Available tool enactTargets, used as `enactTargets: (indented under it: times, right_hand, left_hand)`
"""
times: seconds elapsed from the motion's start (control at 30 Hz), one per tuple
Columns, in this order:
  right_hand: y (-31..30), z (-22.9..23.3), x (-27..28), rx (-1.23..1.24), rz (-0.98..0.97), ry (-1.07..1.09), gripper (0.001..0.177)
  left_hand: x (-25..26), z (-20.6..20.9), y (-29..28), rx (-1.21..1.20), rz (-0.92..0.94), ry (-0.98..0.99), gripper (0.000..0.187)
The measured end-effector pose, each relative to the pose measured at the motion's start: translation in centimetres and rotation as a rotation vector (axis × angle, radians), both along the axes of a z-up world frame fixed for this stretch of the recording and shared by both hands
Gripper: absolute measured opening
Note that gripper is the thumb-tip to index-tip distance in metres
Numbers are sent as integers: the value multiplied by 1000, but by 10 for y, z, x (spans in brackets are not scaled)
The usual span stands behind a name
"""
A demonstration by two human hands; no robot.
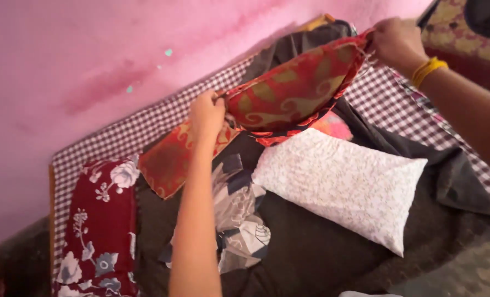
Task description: Folding and arranging various patterned and floral fabrics on a bed.
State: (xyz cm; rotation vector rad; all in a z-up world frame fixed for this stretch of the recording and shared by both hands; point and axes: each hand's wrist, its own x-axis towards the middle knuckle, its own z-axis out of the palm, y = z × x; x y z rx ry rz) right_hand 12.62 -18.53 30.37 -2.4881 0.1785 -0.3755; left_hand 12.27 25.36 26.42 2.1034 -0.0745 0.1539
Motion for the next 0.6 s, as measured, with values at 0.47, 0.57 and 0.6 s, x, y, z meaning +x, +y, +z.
enactTargets:
  times: [0.47, 0.57, 0.6]
  right_hand:
    - [7, -107, 175, -33, 83, -184, 14]
    - [23, -37, 151, -835, 488, -455, 34]
    - [30, -9, 141, -604, 437, -337, 36]
  left_hand:
    - [82, -87, 73, -157, 437, -342, 8]
    - [85, -27, 81, -907, 416, -22, 7]
    - [77, 3, 82, -1046, 389, 31, 11]
